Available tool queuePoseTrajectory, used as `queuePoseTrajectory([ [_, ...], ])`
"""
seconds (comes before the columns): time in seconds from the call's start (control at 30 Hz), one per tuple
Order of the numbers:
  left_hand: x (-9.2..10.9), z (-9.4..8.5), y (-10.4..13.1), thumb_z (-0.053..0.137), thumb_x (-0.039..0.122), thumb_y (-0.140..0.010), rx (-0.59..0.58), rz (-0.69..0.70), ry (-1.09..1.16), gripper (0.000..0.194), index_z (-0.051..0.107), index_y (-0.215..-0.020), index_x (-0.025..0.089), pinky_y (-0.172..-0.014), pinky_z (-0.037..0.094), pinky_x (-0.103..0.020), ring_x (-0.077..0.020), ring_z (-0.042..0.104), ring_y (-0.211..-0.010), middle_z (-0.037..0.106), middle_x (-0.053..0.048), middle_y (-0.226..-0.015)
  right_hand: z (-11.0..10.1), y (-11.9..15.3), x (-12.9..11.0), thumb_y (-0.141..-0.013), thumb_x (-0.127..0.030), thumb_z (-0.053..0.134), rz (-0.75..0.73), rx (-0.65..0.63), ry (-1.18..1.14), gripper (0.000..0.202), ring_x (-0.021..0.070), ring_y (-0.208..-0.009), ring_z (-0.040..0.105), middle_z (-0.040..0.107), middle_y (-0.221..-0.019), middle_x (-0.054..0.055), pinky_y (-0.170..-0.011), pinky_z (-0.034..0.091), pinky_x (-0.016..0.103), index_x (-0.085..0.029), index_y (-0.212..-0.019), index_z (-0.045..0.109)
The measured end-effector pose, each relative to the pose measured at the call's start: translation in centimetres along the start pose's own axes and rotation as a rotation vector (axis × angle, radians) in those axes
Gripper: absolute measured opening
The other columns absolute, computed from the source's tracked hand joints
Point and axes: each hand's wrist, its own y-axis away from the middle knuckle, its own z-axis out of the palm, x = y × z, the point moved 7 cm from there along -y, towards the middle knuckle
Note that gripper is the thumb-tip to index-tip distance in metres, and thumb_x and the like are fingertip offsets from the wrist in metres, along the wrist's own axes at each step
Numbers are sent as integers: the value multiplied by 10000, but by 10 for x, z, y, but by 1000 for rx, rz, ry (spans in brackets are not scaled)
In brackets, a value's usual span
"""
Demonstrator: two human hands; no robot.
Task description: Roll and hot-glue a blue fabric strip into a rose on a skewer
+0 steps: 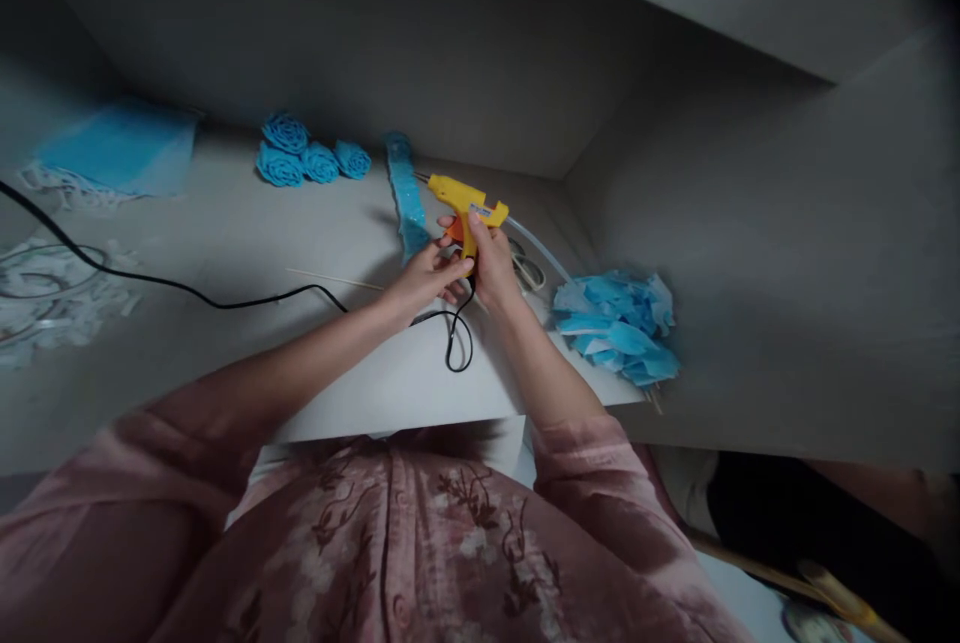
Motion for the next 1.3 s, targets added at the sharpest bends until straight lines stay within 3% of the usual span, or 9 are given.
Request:
queuePoseTrajectory([
  [0.17,-1,4,-3,760,66,-1023,87,15,12,239,600,-1175,156,-531,490,-183,-86,630,-572,656,63,-777,-1,-2,0,-985,-710,763,-29,-38,6,522,106,-512,589,773,-745,18,-451,455,235,-191,-963,802],
  [0.5,-6,2,-11,762,24,-986,71,61,3,248,635,-1162,144,-548,466,-177,-73,596,-561,638,66,-765,-2,-1,0,-819,-838,833,-25,22,39,648,109,-490,576,779,-741,44,-444,475,254,-194,-883,816],
  [0.7,-18,9,-20,778,122,-998,46,65,-44,363,674,-1342,166,-558,485,-179,-84,587,-578,642,59,-789,-10,-3,3,-833,-783,837,-47,87,50,580,105,-454,582,758,-689,8,-393,444,221,-210,-908,792],
  [0.8,-20,10,-24,773,164,-1008,38,68,-125,496,646,-1488,163,-581,513,-204,-122,647,-686,706,5,-907,-18,-5,0,-864,-670,865,-101,139,29,466,95,-487,619,822,-815,3,-404,474,201,-223,-946,761],
  [0.93,0,-7,-23,772,192,-1001,53,249,-396,656,593,-1631,158,-825,595,-272,-168,710,-917,788,-83,-1154,-32,-11,-9,-959,-516,815,-135,228,-3,294,97,-627,732,841,-895,-8,-433,493,149,-230,-991,755],
  [1.03,27,-36,-9,728,152,-987,87,418,-564,643,621,-1621,160,-938,583,-301,-167,713,-960,797,-106,-1257,-47,-16,-11,-1062,-422,721,-68,335,-71,207,72,-613,725,817,-853,-28,-441,493,118,-230,-993,755],
  [1.13,46,-63,22,631,142,-1017,52,512,-620,448,740,-1452,137,-874,569,-287,-159,708,-893,814,-95,-1136,-53,-19,-10,-1152,-391,609,8,405,-172,273,56,-579,687,788,-808,-38,-443,483,108,-230,-975,740],
  [1.2,45,-70,50,646,226,-1047,-81,519,-656,339,804,-1339,161,-794,553,-279,-170,714,-844,819,-81,-1029,-50,-18,-13,-1185,-392,543,64,395,-212,346,55,-576,659,774,-799,-32,-447,470,113,-227,-952,737],
  [1.3,26,-69,91,679,280,-1040,-365,512,-805,233,875,-1158,234,-818,567,-297,-196,759,-849,843,-77,-980,-39,-10,-38,-1190,-385,513,104,334,-202,401,68,-607,619,788,-875,13,-449,426,148,-220,-917,756],
])
